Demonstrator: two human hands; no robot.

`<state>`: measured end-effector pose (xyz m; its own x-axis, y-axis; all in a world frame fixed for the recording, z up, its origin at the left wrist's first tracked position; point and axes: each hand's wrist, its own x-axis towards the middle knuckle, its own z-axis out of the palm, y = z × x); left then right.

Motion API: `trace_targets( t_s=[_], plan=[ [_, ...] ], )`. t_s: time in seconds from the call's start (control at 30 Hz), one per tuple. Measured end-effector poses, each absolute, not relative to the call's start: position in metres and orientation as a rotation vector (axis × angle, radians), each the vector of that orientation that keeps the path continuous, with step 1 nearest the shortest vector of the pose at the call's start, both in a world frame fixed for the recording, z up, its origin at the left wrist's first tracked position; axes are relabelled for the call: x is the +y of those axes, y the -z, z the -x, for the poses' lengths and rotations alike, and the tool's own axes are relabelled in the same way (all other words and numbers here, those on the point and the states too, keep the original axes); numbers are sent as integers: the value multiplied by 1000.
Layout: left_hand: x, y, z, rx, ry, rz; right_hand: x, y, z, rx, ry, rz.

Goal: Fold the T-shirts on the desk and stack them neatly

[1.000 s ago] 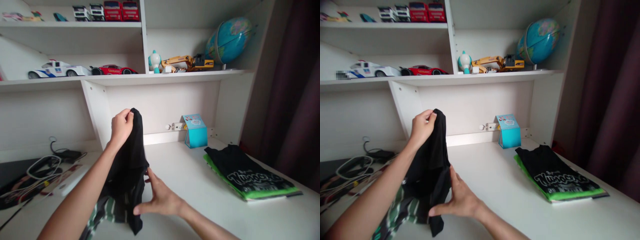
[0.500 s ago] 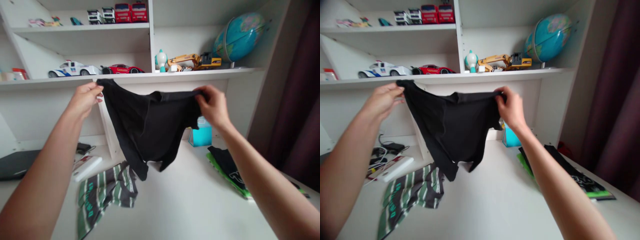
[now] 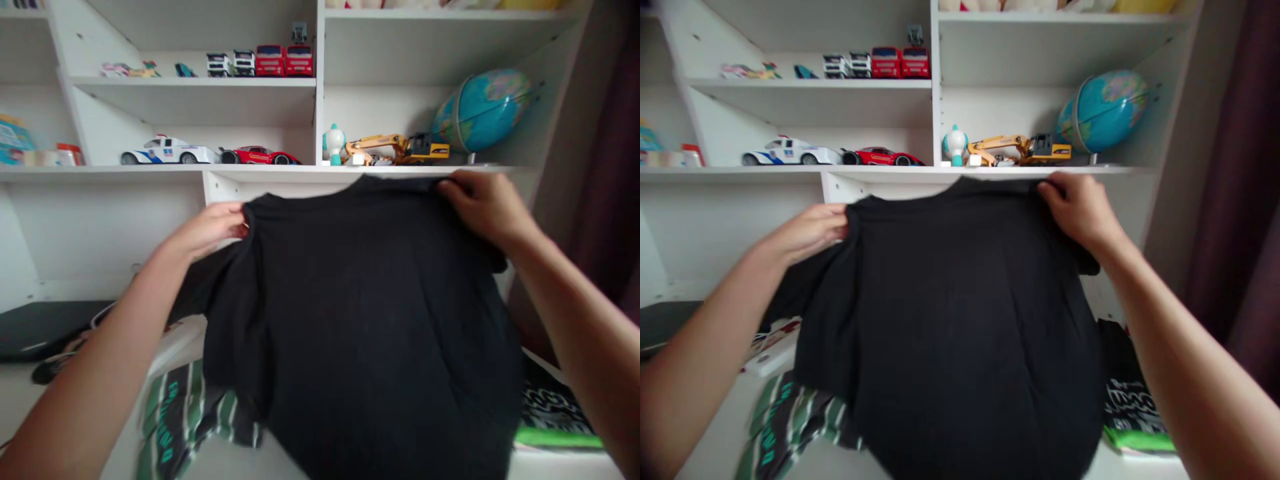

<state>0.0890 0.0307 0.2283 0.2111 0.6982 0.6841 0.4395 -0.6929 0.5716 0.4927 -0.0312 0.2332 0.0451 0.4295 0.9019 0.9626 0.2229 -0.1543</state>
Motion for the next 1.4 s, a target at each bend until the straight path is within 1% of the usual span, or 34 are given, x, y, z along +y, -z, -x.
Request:
trace_targets(
  t_s=[0.03, 0.07, 0.1, 0.2, 0.3, 0.37, 0.5, 0.57, 0.63, 0.7, 0.77, 0.93, 1.07, 1.13, 1.23, 1.3, 1.4],
  plan=[
    [49, -216, -96, 1061, -1232, -2222, -9, -222, -496, -1576, 683, 1493],
    [68, -201, -103, 1107, -1070, -2201, 13, -207, -498, -1589, 653, 1567],
    [85, -185, -111, 1193, -980, -2197, 34, -190, -499, -1603, 622, 1614],
    [126, -137, -132, 1539, -957, -2242, 81, -133, -496, -1658, 533, 1703],
    [138, -89, -148, 1613, -941, -2279, 98, -82, -484, -1757, 440, 1748],
    [132, -55, -153, 1535, -827, -2384, 94, -50, -473, -1873, 360, 1747],
    [102, 16, -146, 1348, -386, -2572, 58, 20, -447, -2158, 132, 1722],
    [88, 47, -135, 1385, -177, -2550, 33, 56, -437, -2228, -5, 1776],
    [77, 70, -122, 1484, -57, -2520, 12, 84, -432, -2239, -137, 1879],
    [67, 81, -109, 1580, -51, -2503, -2, 103, -433, -2225, -188, 1936],
    [58, 82, -93, 1621, -75, -2491, -8, 111, -439, -2231, -177, 1916],
    [41, 71, -39, 1694, -4, -2464, -8, 115, -456, -2273, -206, 1865],
    [53, 72, -7, 1705, -92, -2430, -5, 121, -461, -2280, -183, 1840],
    [69, 74, -9, 1687, -238, -2426, -4, 123, -461, -2273, -175, 1848],
    [100, 75, -36, 1587, -517, -2405, -3, 123, -459, -2274, -175, 1861],
    [122, 77, -62, 1525, -634, -2328, -4, 121, -458, -2283, -176, 1865],
    [152, 80, -91, 1605, -755, -2197, -7, 115, -457, -2291, -189, 1873]
  ],
)
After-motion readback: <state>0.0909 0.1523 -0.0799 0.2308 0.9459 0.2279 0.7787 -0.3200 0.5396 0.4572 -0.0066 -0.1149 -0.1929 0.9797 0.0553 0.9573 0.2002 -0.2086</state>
